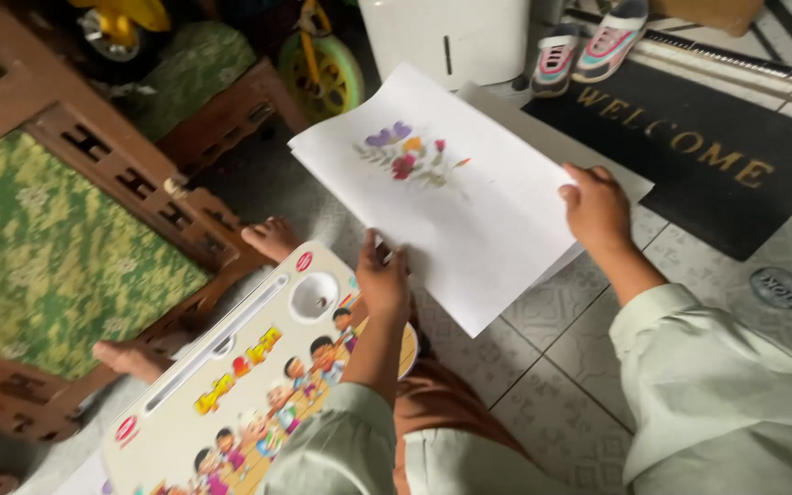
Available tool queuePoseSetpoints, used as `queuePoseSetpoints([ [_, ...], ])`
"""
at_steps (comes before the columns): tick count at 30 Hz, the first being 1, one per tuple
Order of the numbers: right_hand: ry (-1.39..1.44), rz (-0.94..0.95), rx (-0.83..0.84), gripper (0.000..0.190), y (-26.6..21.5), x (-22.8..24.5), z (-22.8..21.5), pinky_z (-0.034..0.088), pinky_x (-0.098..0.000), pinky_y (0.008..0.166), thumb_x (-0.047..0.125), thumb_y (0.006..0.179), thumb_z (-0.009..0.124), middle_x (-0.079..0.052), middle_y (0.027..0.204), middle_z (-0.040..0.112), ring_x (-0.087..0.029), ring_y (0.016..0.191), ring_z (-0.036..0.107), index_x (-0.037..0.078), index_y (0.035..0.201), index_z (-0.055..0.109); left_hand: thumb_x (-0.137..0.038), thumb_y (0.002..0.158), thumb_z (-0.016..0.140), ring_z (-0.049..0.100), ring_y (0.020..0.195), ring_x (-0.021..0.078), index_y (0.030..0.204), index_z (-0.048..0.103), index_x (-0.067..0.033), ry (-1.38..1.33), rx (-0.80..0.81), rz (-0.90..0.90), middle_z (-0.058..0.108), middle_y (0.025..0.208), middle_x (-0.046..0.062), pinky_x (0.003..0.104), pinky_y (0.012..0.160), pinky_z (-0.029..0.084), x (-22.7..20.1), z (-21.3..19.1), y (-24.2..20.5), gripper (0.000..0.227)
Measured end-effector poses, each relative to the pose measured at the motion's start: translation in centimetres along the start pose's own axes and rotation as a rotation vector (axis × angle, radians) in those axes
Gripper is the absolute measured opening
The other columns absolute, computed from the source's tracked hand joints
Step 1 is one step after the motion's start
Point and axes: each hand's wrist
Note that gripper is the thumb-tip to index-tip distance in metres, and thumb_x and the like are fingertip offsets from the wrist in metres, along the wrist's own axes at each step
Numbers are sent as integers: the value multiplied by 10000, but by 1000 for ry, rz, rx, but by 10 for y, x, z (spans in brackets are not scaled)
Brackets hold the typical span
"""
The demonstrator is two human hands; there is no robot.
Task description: Folding large printed paper sheets one by one on a lap desk and stacking them.
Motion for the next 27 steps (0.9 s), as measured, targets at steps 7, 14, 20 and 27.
queuePoseSetpoints([
  [7,-165,203,85,424,38,-87,12,474,-502,1017,351,1081,561,-112,1284,627,-342,1205,611,244,1486,623,52,917,622,525,1341,495,1598,247,11,62,185,-51,471,1501,347,533,1024,553,63,101,36,778],
  [14,-336,356,697,684,32,-33,21,-51,-850,1064,605,1014,294,-86,1747,90,-289,1613,-25,328,1634,217,-598,907,594,-20,1605,290,1664,98,-159,1158,506,-158,7,1748,50,697,1200,134,65,110,5,1006],
  [20,-288,383,730,709,18,-36,39,-100,-853,1055,608,1016,289,-78,1747,-37,-276,1603,-138,345,1647,100,-496,905,634,114,1600,249,1664,108,-157,1063,500,-167,62,1746,48,722,1194,158,60,105,-5,984],
  [27,-105,53,212,882,29,-25,40,-104,-936,879,705,934,451,-275,1699,207,-481,1550,-13,112,1585,418,-240,904,661,276,1535,318,1581,197,37,528,487,171,245,1666,220,397,1223,276,-4,33,-42,865],
])
Point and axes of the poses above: each hand's wrist, its own y-axis towards the middle knuckle, its own z-axis out of the palm, x = y × z
